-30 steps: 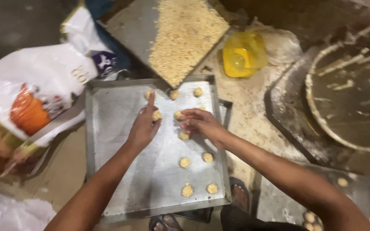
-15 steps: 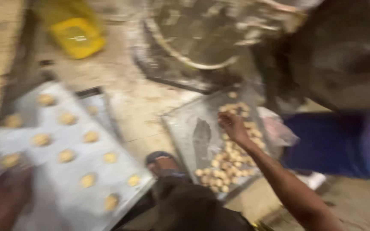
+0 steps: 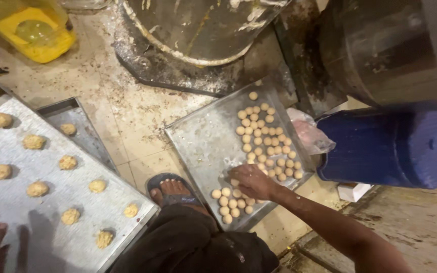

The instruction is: The person picks up small dough balls, sometimes dipping them in a yellow liquid container, and arranges them in rows on metal trays placed on the floor.

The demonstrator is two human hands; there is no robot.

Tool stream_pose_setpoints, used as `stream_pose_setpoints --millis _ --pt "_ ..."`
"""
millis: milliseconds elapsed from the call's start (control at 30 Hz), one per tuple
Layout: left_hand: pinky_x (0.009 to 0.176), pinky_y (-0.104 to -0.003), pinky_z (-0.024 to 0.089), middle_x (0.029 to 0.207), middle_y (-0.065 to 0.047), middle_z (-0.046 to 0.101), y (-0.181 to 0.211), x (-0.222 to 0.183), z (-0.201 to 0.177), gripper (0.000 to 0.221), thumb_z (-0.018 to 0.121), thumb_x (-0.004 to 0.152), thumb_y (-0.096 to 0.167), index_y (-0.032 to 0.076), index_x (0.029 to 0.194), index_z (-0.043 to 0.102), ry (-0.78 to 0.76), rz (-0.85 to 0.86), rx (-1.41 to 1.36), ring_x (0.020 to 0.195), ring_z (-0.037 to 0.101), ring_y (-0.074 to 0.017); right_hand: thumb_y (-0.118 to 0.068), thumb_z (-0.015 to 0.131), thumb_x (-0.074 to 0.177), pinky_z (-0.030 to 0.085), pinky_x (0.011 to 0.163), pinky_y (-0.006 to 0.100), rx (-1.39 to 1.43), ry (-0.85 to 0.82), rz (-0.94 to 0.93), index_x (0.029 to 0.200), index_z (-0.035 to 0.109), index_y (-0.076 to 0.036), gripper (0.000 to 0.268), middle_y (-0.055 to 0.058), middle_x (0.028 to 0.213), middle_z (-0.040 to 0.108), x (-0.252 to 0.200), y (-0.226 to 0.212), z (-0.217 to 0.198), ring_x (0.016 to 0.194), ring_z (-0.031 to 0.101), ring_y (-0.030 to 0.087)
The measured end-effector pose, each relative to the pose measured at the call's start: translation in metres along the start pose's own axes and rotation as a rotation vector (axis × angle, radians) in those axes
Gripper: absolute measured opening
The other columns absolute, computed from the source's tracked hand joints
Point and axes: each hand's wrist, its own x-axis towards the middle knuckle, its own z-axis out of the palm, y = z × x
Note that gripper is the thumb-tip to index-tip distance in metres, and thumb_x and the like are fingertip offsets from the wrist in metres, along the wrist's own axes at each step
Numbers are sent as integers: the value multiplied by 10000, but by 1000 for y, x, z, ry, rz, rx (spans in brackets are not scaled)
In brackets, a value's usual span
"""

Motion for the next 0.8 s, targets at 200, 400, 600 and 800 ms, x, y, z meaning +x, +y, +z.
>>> stream_pose_setpoints --millis 200,400,600,800 --pt "1082 -536 505 1324 -67 701 16 14 -33 661 737 743 286 144 1377 613 -96 82 158 1330 638 -335 -346 687 928 411 1004 478 56 90 72 1277 674 -152 400 89 1220 696 5 -52 7 1153 594 273" --pt "1036 -437 514 1341 44 706 54 32 -65 603 761 820 262 228 1403 614 -115 -29 202 1341 647 -188 -359 674 918 477 885 524 149 120 285 1169 662 -82 374 186 991 707 79 -100 30 977 647 373" --pt "1056 -465 532 1218 7 741 72 67 -95 550 766 759 239 184 1297 663 -12 -2 199 1311 663 -212 -250 592 928 530 740 535 244 250 271 885 700 -47 233 224 858 707 112 -101 42 835 675 440" --pt "990 -440 547 1150 -45 756 73 71 -122 442 754 876 208 145 1306 677 36 -17 188 1238 711 -237 -258 604 932 522 690 550 223 374 366 819 702 -61 248 219 764 685 135 -85 58 756 673 440"
